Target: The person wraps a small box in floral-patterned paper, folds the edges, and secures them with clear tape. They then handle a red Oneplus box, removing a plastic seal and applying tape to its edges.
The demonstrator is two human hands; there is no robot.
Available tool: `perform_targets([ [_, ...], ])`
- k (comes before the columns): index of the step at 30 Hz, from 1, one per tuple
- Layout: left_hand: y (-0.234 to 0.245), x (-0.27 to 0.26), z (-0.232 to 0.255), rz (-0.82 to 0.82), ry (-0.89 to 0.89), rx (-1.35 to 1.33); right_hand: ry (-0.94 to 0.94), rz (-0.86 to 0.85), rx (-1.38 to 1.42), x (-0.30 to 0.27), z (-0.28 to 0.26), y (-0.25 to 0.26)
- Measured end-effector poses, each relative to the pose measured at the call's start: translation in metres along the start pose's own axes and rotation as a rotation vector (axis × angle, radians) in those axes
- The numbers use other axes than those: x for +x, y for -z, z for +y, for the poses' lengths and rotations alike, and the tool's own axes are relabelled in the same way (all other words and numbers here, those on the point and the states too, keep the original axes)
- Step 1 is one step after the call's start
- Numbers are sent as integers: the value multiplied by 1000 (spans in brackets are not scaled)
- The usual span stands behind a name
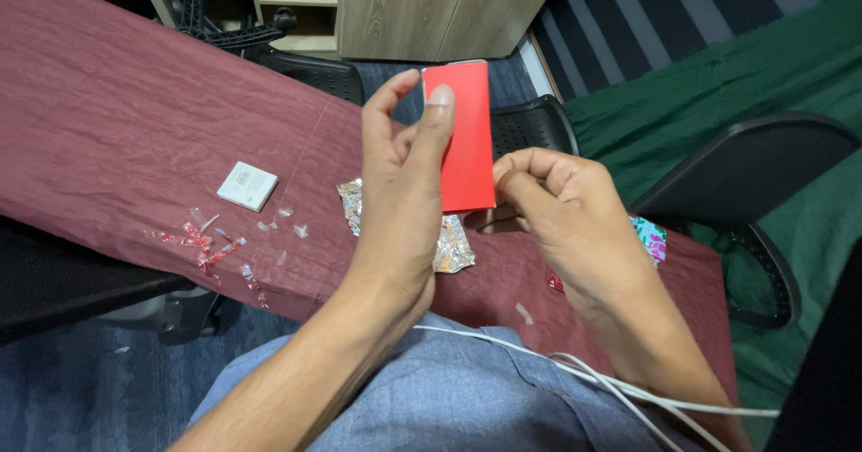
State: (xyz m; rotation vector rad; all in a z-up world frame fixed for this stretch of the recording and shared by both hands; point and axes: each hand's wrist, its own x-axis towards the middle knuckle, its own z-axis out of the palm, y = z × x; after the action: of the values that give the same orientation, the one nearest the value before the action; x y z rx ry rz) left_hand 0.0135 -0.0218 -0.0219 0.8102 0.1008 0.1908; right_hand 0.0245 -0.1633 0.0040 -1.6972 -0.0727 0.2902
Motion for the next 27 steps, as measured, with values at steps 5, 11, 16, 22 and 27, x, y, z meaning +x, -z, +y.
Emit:
perform_targets([
  [5, 0, -1, 1, -55, 11, 18, 38, -40, -7, -1, 2, 1],
  [11, -5, -3, 6, -37, 80, 57, 10, -39, 27, -1, -1, 4],
  [16, -5, 1, 3, -41, 97, -15, -17, -36, 79, 1, -1, 7],
  [22, 1, 2, -1, -34, 146, -39, -104, -57, 59, 6, -2, 14],
  [27, 7, 2, -4, -9, 197, -14, -207, -94, 131, 12, 8, 24],
])
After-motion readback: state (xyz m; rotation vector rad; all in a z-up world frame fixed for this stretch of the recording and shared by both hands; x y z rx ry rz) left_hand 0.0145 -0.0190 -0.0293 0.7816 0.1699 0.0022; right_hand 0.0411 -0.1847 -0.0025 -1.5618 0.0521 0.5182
